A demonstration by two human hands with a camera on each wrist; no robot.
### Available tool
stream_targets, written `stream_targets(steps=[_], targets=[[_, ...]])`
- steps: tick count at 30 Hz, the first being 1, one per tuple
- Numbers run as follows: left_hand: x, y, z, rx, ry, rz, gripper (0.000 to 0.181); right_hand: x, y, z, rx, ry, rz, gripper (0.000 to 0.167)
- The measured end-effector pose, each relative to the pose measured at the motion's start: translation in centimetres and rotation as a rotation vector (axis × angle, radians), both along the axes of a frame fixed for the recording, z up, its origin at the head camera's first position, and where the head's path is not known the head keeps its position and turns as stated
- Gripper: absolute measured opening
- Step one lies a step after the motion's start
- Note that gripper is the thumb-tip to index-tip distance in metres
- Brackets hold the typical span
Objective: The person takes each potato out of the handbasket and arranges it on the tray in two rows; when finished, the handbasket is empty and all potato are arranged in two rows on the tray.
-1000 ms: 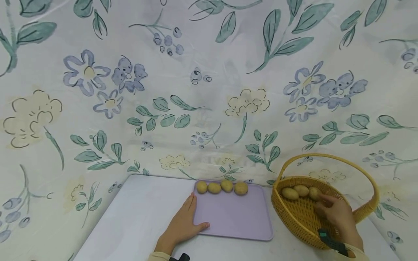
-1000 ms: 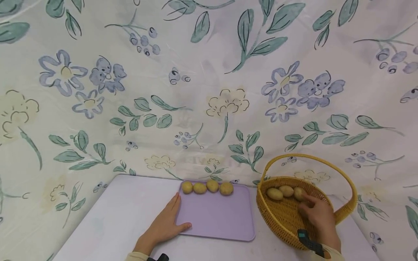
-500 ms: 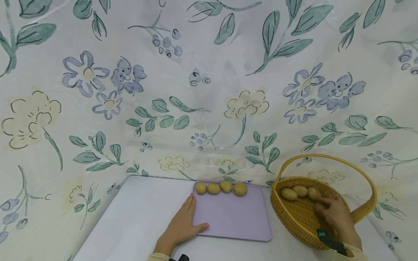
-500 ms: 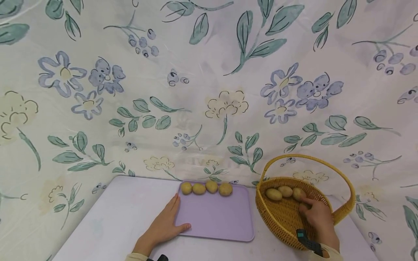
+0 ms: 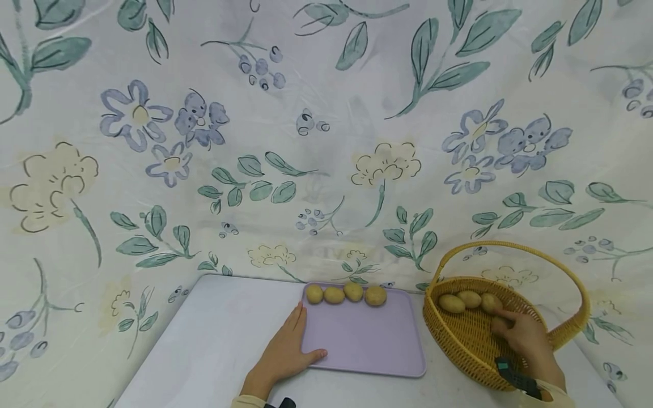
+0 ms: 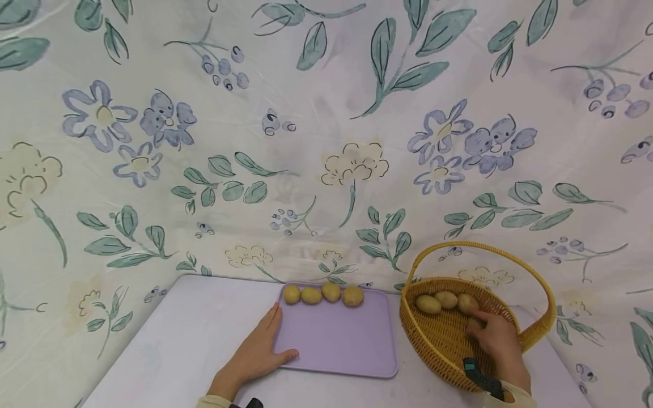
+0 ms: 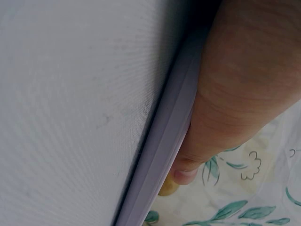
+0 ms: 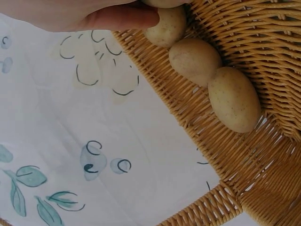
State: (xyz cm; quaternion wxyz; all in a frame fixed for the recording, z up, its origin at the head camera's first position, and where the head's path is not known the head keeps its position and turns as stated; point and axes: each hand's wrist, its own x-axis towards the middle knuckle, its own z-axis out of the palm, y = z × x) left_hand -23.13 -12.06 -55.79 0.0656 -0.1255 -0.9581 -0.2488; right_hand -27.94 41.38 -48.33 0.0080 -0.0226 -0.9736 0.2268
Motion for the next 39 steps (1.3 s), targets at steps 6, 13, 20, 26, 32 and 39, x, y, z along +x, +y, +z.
stream_targets(steps=[6,13,20,26,32,39], targets=[[0.1,0.0,-0.1,-0.001,-0.006,-0.003,0.118,0.1,0.3,-0.5,0.024,0.023,0.02,0.057],[0.0,-0.1,-0.2,0.002,0.003,0.0,0.118,0.0,0.2,-0.5,0.012,0.026,0.013,0.061],[0.2,-0.1,-0.2,0.02,-0.007,-0.011,0.117,0.4,0.0,-0.5,0.035,0.04,0.017,0.06],[0.0,-0.2,-0.3,0.01,0.003,-0.006,0.118,0.4,-0.2,-0.4,0.034,0.034,0.006,0.061],[0.1,-0.2,-0.3,0.009,-0.004,-0.005,0.118,0.3,-0.6,0.0,-0.019,-0.011,-0.007,0.068],[0.1,-0.2,-0.2,0.005,-0.002,-0.003,0.118,0.5,-1.1,0.5,-0.059,-0.032,-0.035,0.071]])
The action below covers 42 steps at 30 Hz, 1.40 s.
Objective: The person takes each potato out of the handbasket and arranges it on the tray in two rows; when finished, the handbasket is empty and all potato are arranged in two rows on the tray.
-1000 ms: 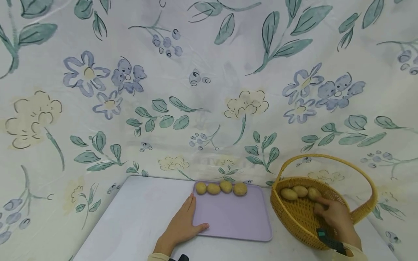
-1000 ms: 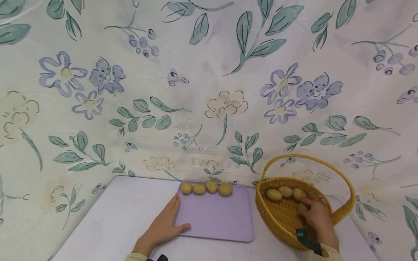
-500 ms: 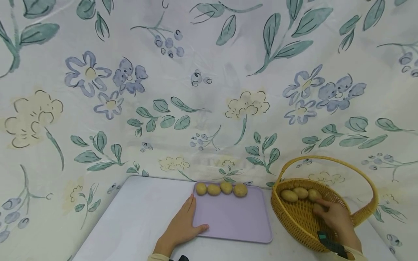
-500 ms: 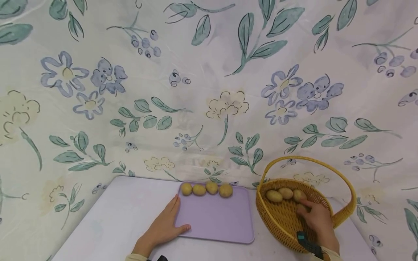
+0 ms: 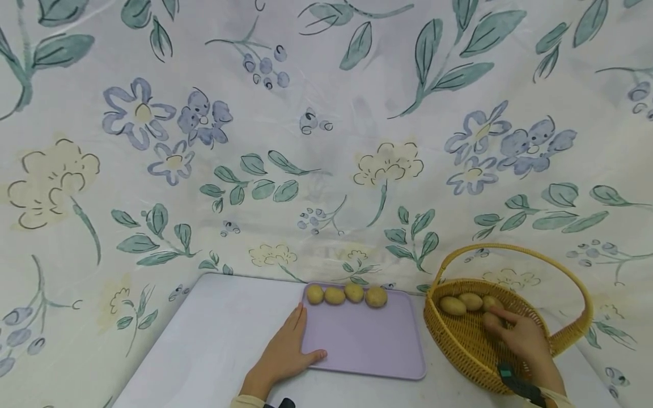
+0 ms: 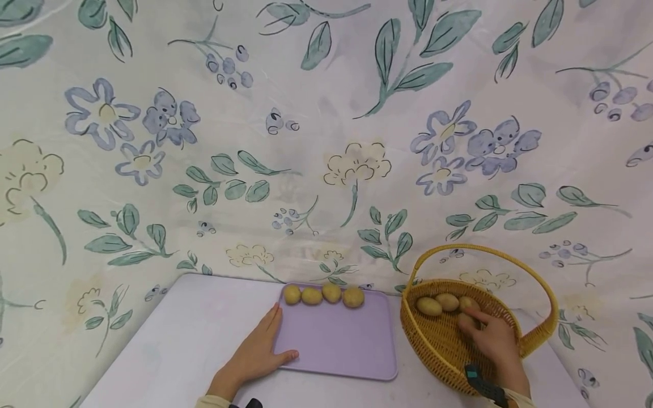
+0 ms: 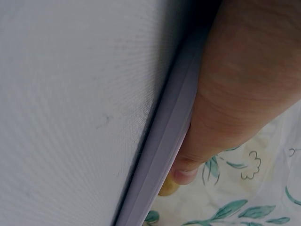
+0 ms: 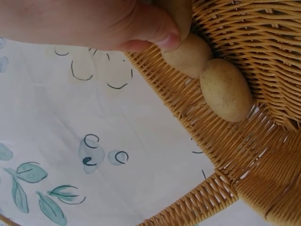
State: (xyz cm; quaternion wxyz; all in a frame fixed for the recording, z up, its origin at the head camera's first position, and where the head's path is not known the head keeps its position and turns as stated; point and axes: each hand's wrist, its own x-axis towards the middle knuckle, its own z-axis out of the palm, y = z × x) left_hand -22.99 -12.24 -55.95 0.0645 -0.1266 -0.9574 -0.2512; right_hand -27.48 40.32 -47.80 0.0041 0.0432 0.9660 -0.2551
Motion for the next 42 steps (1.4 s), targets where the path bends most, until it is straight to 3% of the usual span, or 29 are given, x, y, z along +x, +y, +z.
stream_targets(steps=[9,17,24,42], targets=[[-0.1,0.0,0.0,-0.005,-0.006,-0.002,0.119,0.0,-0.3,0.2,-0.039,-0.016,-0.018,0.076],[0.1,-0.1,0.0,0.002,-0.02,0.0,0.118,0.2,-0.7,0.2,-0.049,0.054,0.018,0.071],[0.1,-0.2,0.0,0.0,-0.008,0.001,0.118,0.5,-1.6,1.1,-0.127,0.068,0.027,0.075],[0.0,0.0,0.1,-0.003,-0.008,0.001,0.118,0.6,-3.9,2.4,-0.12,0.212,0.09,0.061]])
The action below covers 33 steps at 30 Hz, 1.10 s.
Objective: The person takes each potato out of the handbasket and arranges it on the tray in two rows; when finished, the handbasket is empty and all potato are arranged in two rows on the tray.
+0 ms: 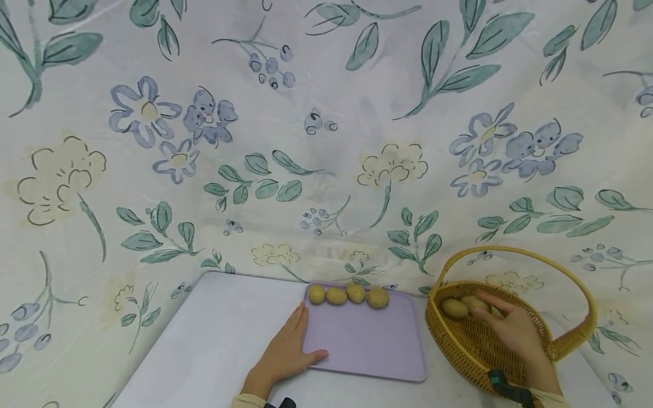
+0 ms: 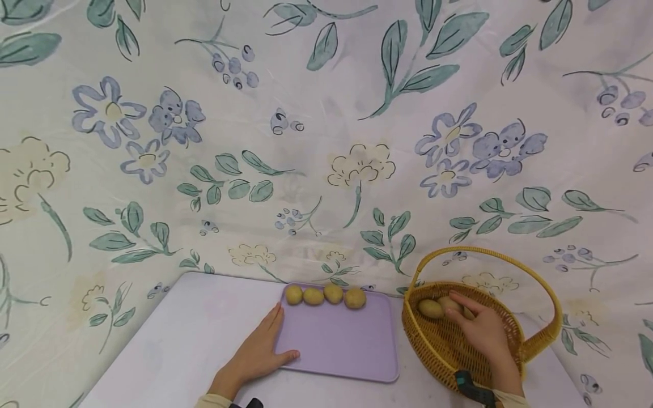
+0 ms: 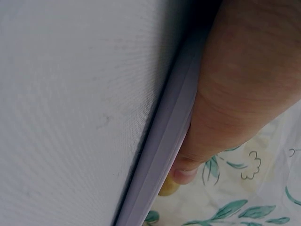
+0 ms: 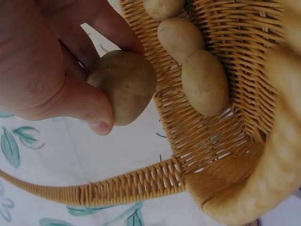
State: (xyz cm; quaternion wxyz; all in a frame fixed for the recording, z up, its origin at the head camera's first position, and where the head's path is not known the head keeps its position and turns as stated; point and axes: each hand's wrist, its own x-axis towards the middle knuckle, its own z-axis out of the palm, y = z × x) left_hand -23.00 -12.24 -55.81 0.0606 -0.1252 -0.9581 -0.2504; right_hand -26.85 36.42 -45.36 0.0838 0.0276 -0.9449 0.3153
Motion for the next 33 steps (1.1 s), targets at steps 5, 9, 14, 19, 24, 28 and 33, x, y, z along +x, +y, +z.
stream_targets(steps=[5,9,14,19,24,28,33], targets=[[0.0,0.0,0.0,-0.001,0.003,-0.002,0.118,0.3,-0.8,0.6,0.019,0.017,0.003,0.06],[0.0,0.0,0.0,-0.003,-0.001,-0.002,0.118,0.5,-1.5,1.4,0.009,0.002,0.009,0.061],[0.0,0.0,0.1,-0.006,-0.003,-0.003,0.118,0.6,-2.2,2.0,0.004,-0.008,0.009,0.061],[-0.1,0.0,0.1,-0.008,-0.001,-0.007,0.118,0.8,-2.9,2.3,-0.011,0.016,0.019,0.06],[-0.1,-0.1,0.0,-0.011,0.0,-0.007,0.119,1.3,-3.8,2.5,-0.03,0.086,0.056,0.053],[-0.1,-0.1,-0.1,-0.012,0.002,-0.007,0.119,1.5,-4.6,2.8,-0.028,0.127,0.072,0.049],[-0.1,-0.1,-0.1,-0.007,0.0,-0.011,0.118,1.5,-5.5,3.2,-0.02,0.179,0.088,0.045]])
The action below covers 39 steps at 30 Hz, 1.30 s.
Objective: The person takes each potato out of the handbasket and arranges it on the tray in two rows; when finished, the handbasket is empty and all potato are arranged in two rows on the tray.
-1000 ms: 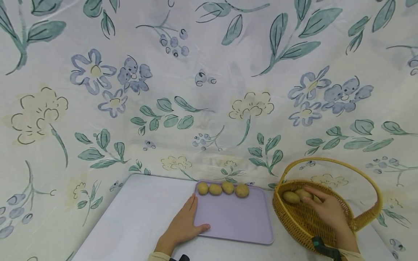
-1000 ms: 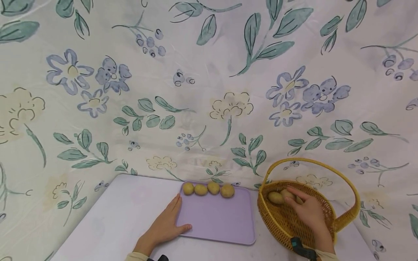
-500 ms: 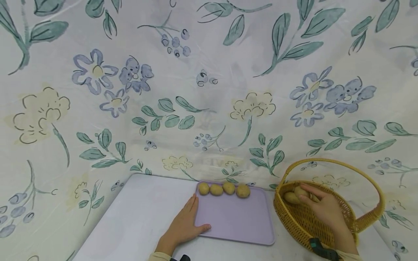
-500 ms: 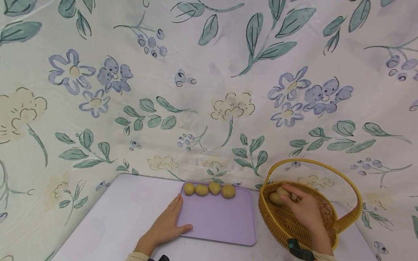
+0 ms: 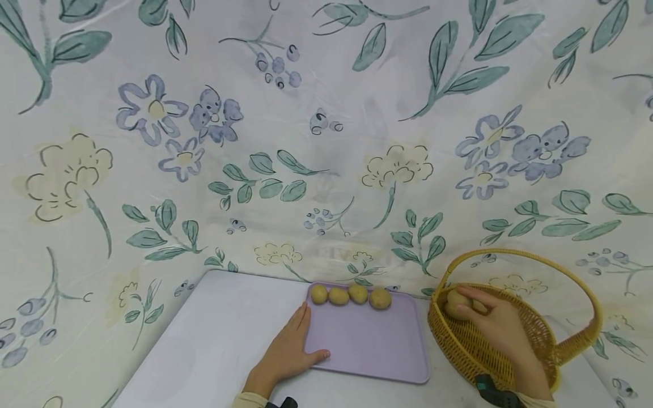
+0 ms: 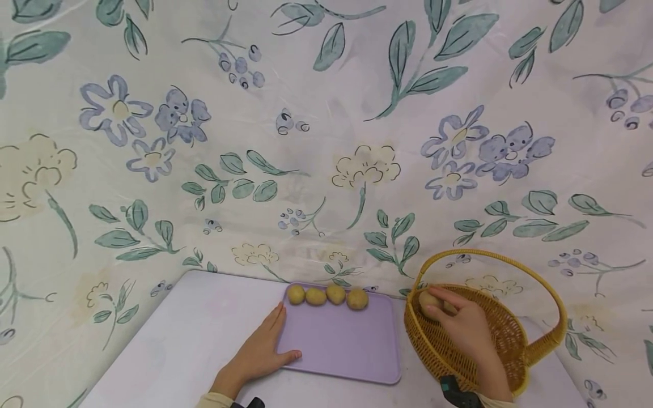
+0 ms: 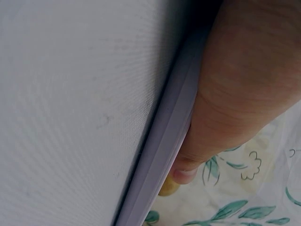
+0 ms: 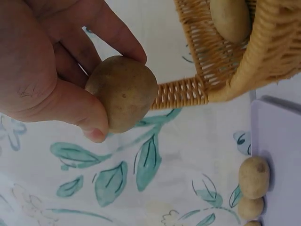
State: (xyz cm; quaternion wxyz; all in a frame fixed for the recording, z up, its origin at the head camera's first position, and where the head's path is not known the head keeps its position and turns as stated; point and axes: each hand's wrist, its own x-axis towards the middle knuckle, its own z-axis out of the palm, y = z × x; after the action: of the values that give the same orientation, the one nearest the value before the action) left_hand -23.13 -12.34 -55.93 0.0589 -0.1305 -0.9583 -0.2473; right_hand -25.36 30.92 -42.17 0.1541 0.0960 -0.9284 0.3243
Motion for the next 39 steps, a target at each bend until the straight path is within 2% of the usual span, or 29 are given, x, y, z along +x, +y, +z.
stream_targets(steps=[6,10,14,18,21,28,39], targets=[[0.0,0.0,-0.1,0.003,-0.002,-0.005,0.118,0.0,-1.7,0.0,-0.14,-0.013,0.141,0.044],[0.0,0.0,-0.1,0.002,-0.001,-0.007,0.119,0.0,-2.8,-0.2,-0.192,-0.01,0.213,0.043],[0.1,0.0,-0.2,0.003,0.0,-0.006,0.119,-0.2,-3.9,-0.1,-0.183,-0.007,0.213,0.043],[0.0,0.0,-0.1,0.006,0.0,-0.004,0.118,-0.4,-5.2,-0.2,-0.151,-0.048,0.175,0.043],[0.1,0.0,-0.1,0.008,-0.003,-0.003,0.118,-0.7,-6.3,-0.5,-0.145,-0.072,0.177,0.044],[0.1,0.0,0.0,0.02,-0.01,-0.004,0.118,-1.2,-9.0,-1.2,-0.243,-0.079,0.296,0.043],[0.0,0.0,0.0,0.006,-0.008,-0.005,0.119,-1.8,-13.3,-2.6,-0.341,-0.134,0.397,0.042]])
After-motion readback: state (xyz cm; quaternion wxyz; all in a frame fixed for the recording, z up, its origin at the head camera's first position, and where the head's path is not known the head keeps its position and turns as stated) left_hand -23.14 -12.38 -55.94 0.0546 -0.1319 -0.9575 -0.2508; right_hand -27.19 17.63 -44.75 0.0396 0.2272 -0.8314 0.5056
